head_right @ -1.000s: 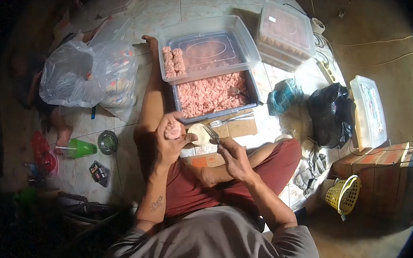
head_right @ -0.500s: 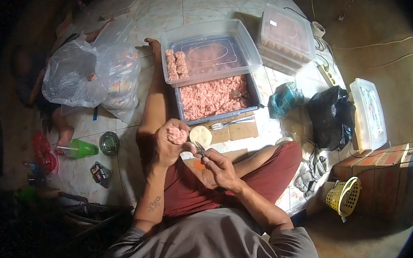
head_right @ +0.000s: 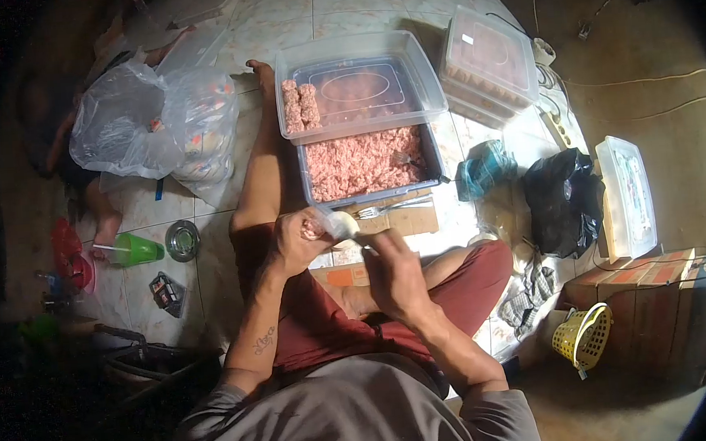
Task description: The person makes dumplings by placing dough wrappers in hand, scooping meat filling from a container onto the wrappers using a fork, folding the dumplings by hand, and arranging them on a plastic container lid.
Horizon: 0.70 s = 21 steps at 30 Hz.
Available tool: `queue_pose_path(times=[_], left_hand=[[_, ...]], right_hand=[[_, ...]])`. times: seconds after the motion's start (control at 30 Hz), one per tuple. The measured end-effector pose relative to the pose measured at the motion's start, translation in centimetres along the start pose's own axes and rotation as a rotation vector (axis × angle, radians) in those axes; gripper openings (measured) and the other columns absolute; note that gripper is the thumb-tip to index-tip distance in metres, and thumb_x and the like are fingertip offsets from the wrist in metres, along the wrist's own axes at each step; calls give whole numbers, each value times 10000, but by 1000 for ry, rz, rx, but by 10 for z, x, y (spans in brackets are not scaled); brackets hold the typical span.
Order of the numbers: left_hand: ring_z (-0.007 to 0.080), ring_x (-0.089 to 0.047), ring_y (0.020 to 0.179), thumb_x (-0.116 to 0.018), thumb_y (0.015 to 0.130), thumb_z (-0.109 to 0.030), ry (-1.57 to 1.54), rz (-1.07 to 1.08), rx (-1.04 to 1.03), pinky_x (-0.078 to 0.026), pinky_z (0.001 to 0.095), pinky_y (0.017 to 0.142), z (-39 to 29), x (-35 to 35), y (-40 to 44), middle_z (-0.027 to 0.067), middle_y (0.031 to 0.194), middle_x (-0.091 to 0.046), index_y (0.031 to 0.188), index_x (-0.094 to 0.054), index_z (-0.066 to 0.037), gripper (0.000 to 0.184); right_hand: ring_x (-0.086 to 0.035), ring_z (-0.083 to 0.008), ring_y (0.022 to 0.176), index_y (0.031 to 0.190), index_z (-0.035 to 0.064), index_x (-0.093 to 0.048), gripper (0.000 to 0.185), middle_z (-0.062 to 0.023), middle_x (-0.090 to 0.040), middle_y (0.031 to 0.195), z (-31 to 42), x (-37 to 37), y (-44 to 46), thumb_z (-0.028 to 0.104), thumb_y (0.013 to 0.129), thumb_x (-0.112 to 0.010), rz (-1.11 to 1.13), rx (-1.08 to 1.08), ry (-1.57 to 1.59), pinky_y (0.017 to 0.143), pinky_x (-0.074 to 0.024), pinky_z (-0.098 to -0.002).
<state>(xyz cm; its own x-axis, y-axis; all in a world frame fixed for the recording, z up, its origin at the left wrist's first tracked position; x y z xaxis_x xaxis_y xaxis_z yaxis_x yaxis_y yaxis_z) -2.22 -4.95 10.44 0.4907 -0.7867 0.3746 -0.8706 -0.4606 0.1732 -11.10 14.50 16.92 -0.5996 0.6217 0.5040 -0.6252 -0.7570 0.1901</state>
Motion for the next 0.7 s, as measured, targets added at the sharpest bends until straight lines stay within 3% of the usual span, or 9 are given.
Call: queue_pose_path(times=[0.17, 0.2, 0.27, 0.37, 0.5, 0.6, 0.63, 0.67, 0.7], left_hand=[[123, -664, 716, -893, 732, -124, 120, -21, 151, -534, 322, 658, 7, 1, -4, 78, 766, -697, 892, -666, -30, 293], [124, -671, 744, -893, 741, -130, 29, -7, 161, -536, 320, 670, -1, 8, -4, 80, 797, -704, 910, -668, -34, 298], [125, -676, 802, -890, 765, -142, -270, 58, 151, -541, 314, 699, -21, 19, -5, 82, 862, -714, 946, -659, -47, 308], [68, -625, 767, -852, 766, -15, -158, 29, -30, -520, 251, 702, -15, 12, -4, 37, 822, -683, 950, -651, -17, 273], [90, -631, 776, -900, 727, -86, 10, -31, 56, -524, 279, 708, -18, 0, 0, 50, 825, -692, 933, -645, -12, 336], [115, -660, 775, -906, 745, -158, -74, 5, -25, -536, 288, 702, -14, 3, -3, 88, 830, -705, 941, -653, -19, 349], [145, -691, 772, -902, 760, -193, -114, 36, -14, -549, 299, 694, -9, 0, -3, 114, 849, -720, 961, -659, -23, 358], [129, -678, 789, -916, 747, -198, 66, 104, 166, -551, 290, 719, -3, -5, -4, 89, 858, -716, 966, -652, -24, 385], [129, -678, 789, -916, 747, -198, 65, 102, 164, -551, 290, 719, -2, -3, -7, 89, 858, -716, 966, -652, -24, 385]], right_hand=[[-638, -423, 828, 1149, -14, -662, 243, -215, -630, 911, 4, 28, -2, -29, 920, -584, 192, 9, -123, 716, -504, -462], [-639, -398, 824, 1133, -21, -664, 230, -210, -631, 892, 11, 34, -3, -40, 917, -587, 182, -96, -104, 716, -504, -440], [-638, -385, 819, 1129, -21, -664, 226, -208, -628, 890, 8, 32, -6, -41, 917, -589, 111, -75, -66, 718, -504, -427], [-631, -366, 805, 1149, -14, -665, 245, -200, -623, 897, 7, 15, -9, -50, 920, -584, -27, -14, -9, 712, -498, -409], [-632, -365, 801, 1140, -21, -685, 261, -201, -613, 858, -1, 1, -6, -76, 901, -595, 85, -14, -45, 675, -497, -420], [-616, -394, 782, 1122, -23, -688, 246, -228, -593, 849, 9, 12, -3, -61, 898, -593, -47, -43, -2, 661, -495, -434], [-623, -366, 766, 1114, -35, -685, 240, -205, -594, 841, 0, 6, -3, -77, 893, -601, 90, 50, -96, 651, -491, -416], [-622, -366, 765, 1115, -37, -682, 240, -204, -594, 842, -5, 1, -4, -76, 893, -602, 101, 29, -99, 654, -493, -418], [-622, -367, 765, 1117, -38, -680, 240, -203, -595, 843, -2, -1, 0, -75, 893, -602, 110, 12, -102, 656, -494, -420]])
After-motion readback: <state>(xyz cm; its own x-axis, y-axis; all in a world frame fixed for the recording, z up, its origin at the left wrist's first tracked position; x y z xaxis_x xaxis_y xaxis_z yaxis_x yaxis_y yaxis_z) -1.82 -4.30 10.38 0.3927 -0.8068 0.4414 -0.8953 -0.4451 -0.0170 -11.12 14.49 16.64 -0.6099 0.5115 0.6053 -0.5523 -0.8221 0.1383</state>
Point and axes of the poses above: each hand's wrist, its own y-axis towards the middle knuckle, its own x-axis out of the back of the hand, z = x × y, the point moved 1 cm from there along y, towards the middle knuckle
